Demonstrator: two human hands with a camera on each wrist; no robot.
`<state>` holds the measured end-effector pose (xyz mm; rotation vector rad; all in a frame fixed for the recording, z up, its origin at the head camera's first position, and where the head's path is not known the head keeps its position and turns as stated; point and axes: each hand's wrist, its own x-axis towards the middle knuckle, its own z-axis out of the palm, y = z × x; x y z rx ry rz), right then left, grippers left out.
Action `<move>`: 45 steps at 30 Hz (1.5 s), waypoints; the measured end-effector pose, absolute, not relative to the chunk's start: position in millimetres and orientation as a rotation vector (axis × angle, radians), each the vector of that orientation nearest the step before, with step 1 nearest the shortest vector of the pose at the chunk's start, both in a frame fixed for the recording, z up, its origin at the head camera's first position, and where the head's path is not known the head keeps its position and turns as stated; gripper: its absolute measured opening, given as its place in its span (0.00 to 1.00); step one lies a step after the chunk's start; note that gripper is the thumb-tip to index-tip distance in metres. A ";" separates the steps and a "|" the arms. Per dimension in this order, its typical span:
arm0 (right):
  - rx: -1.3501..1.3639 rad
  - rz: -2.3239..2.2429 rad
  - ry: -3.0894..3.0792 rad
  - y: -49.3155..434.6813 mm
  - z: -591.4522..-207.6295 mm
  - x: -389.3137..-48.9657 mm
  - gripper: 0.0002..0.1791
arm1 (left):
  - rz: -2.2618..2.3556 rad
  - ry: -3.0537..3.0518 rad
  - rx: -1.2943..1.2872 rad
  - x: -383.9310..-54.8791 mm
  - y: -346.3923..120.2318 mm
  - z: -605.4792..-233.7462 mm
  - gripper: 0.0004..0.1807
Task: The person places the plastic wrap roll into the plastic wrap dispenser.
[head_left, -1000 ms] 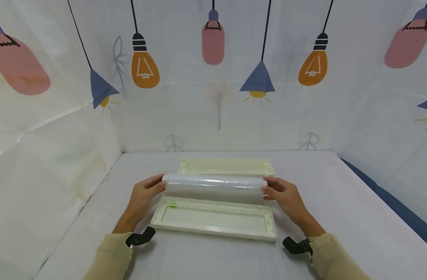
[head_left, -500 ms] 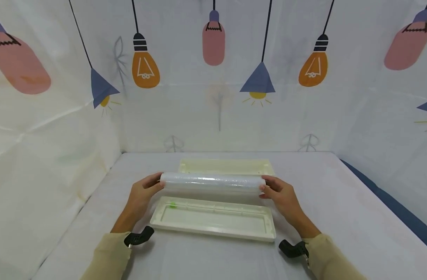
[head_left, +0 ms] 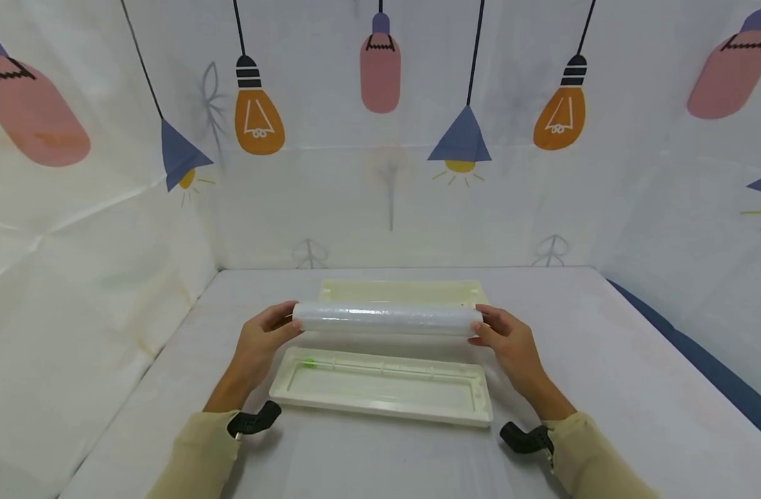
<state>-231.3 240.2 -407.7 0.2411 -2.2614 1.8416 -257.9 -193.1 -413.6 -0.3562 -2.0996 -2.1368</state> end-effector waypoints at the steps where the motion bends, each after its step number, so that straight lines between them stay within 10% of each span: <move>1: 0.245 1.844 -2.259 240.7 -407.3 -231.5 0.29 | -2.142 -2.092 -0.360 -257.8 -192.3 -413.4 0.29; 45: 0.304 1.859 -2.231 249.9 -372.4 -248.4 0.27 | -2.096 -2.183 -0.400 -276.5 -180.7 -383.6 0.29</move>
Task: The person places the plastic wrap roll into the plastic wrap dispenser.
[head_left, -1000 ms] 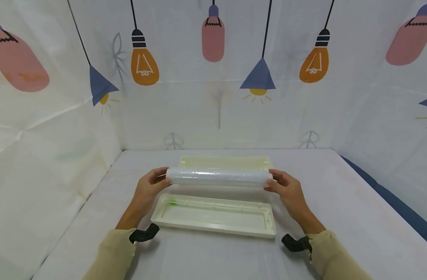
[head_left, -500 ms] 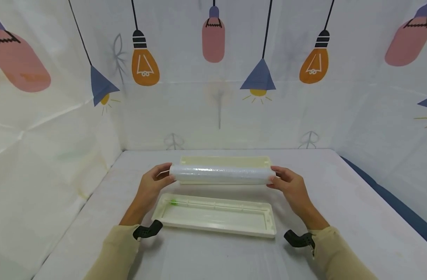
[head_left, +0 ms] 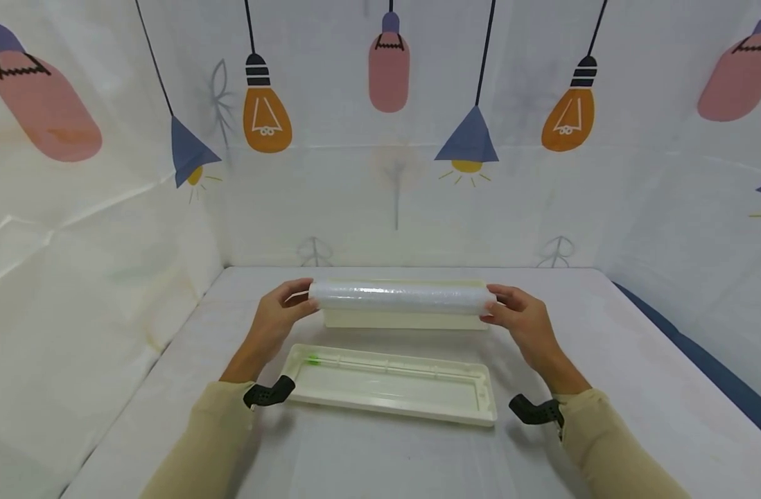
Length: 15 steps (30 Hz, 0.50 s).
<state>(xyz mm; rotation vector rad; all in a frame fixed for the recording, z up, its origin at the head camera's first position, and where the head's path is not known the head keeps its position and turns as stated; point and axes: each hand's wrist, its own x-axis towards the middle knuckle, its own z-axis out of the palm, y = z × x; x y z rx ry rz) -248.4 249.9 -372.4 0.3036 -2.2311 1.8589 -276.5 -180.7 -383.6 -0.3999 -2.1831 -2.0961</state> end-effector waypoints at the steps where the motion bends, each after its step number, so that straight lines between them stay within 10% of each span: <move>1: 0.303 1.860 -2.227 250.0 -371.4 -249.3 0.27 | -2.094 -2.184 -0.398 -277.7 -180.1 -382.9 0.29; 15: 0.204 1.897 -2.241 258.4 -364.0 -253.0 0.29 | -2.062 -2.250 -0.411 -292.1 -167.5 -377.8 0.29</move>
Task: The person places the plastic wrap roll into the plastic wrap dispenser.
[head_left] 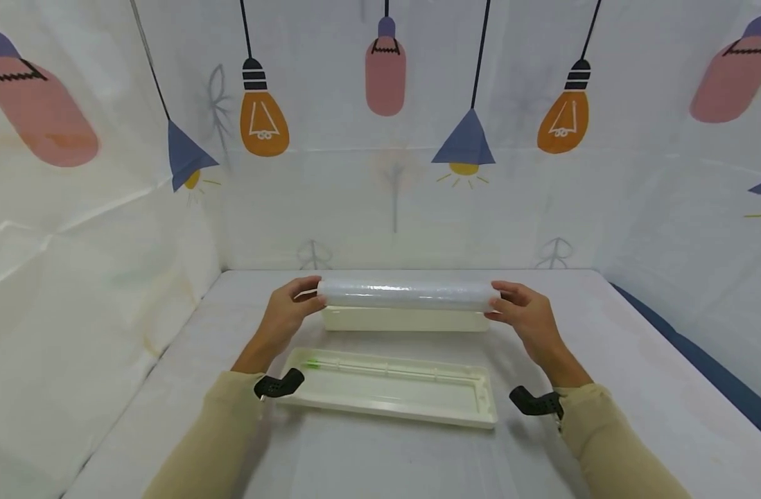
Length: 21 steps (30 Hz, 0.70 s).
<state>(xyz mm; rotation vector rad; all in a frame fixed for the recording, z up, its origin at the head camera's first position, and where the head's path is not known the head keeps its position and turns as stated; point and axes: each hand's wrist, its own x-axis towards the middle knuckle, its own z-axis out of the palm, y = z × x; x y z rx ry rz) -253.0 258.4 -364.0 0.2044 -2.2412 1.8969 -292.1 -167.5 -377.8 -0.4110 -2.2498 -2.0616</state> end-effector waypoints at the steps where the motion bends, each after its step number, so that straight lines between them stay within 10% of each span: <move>1: 0.194 1.900 -2.245 258.7 -364.1 -253.5 0.29 | -2.051 -2.256 -0.405 -293.0 -166.8 -377.7 0.28; 21: 0.172 1.932 -2.237 259.0 -367.1 -280.9 0.26 | -2.061 -2.278 -0.329 -312.1 -166.7 -370.6 0.28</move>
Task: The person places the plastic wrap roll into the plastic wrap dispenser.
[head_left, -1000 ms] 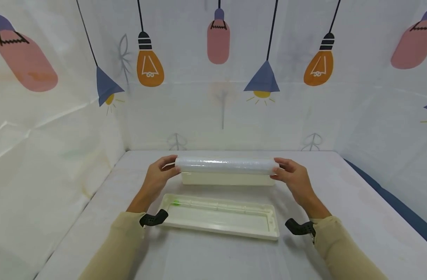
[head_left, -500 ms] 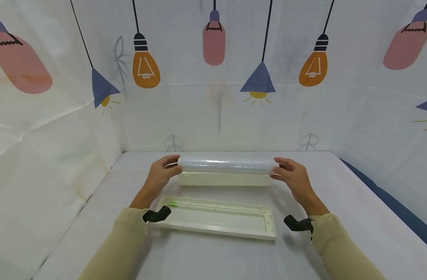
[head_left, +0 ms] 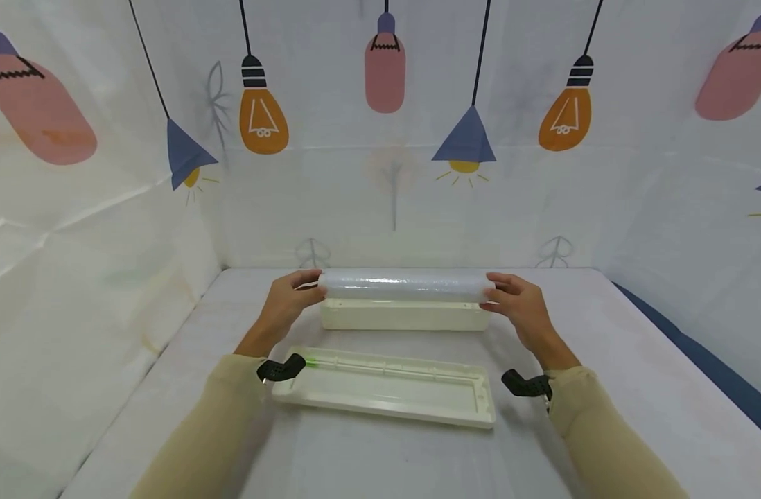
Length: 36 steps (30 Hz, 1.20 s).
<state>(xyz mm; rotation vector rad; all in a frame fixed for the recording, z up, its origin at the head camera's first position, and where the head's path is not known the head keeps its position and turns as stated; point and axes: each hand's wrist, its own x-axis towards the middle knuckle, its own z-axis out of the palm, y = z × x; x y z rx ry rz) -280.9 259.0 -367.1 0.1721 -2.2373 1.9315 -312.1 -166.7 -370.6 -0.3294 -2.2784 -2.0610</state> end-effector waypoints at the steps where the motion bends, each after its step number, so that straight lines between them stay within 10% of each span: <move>1: 0.173 1.941 -2.234 260.0 -366.7 -281.5 0.26 | -2.068 -2.277 -0.329 -313.6 -166.1 -370.8 0.28; 36: 0.016 1.893 -2.363 263.6 -365.9 -302.8 0.28 | -1.868 -2.508 -0.099 -336.6 -157.1 -377.1 0.27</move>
